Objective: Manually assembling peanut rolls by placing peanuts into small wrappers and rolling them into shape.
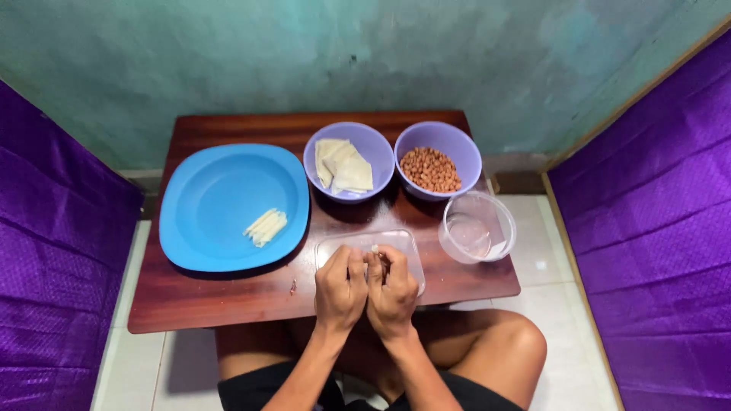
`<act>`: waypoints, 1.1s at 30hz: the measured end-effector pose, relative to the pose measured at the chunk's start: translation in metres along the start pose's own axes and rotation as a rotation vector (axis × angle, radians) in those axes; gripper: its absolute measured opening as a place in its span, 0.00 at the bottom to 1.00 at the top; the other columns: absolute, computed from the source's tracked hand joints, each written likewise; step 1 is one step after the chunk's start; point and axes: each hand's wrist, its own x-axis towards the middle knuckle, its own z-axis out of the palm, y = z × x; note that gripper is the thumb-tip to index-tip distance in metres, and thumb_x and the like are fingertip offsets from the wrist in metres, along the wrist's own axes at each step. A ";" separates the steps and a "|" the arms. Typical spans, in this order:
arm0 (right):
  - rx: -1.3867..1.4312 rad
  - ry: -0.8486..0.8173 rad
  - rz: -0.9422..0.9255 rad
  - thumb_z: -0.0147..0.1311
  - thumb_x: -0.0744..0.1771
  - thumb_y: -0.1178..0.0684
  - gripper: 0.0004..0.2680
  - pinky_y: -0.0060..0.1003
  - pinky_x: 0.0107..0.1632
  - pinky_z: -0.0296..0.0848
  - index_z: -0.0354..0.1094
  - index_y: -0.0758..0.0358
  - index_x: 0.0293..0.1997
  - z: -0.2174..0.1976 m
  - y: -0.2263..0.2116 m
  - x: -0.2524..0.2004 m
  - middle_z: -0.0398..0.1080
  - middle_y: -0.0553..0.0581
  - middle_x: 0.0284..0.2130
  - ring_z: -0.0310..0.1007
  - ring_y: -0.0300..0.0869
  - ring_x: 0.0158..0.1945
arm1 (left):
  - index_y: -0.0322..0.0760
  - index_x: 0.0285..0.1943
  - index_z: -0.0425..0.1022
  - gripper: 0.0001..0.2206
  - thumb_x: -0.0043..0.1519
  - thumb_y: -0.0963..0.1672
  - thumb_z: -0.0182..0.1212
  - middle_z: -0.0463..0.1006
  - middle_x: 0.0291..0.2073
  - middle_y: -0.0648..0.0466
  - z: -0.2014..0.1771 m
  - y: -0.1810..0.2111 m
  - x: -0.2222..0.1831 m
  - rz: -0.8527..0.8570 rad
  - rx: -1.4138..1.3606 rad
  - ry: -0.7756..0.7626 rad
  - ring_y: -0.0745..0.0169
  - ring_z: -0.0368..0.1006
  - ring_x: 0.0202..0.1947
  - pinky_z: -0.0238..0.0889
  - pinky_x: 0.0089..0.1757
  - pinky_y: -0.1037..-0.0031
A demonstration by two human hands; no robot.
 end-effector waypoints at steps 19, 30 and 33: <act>-0.202 0.011 0.029 0.56 0.70 0.45 0.06 0.42 0.37 0.73 0.69 0.50 0.47 0.005 -0.008 -0.013 0.72 0.50 0.20 0.77 0.49 0.28 | 0.41 0.19 0.60 0.18 0.66 0.44 0.52 0.62 0.11 0.50 -0.002 0.011 -0.012 0.297 0.147 0.217 0.50 0.66 0.12 0.61 0.18 0.71; -0.157 0.033 0.045 0.56 0.70 0.45 0.06 0.42 0.34 0.72 0.72 0.53 0.43 0.000 -0.020 -0.007 0.63 0.50 0.21 0.72 0.49 0.27 | 0.39 0.18 0.61 0.18 0.65 0.44 0.52 0.62 0.10 0.46 0.000 0.000 -0.013 0.141 0.112 0.183 0.45 0.67 0.13 0.60 0.18 0.67; -0.146 0.013 0.048 0.56 0.70 0.44 0.07 0.42 0.35 0.73 0.72 0.53 0.43 -0.003 -0.017 -0.006 0.64 0.51 0.24 0.73 0.49 0.30 | 0.39 0.18 0.62 0.19 0.66 0.45 0.52 0.64 0.11 0.46 0.000 0.000 -0.013 0.079 0.120 0.131 0.47 0.67 0.13 0.61 0.20 0.68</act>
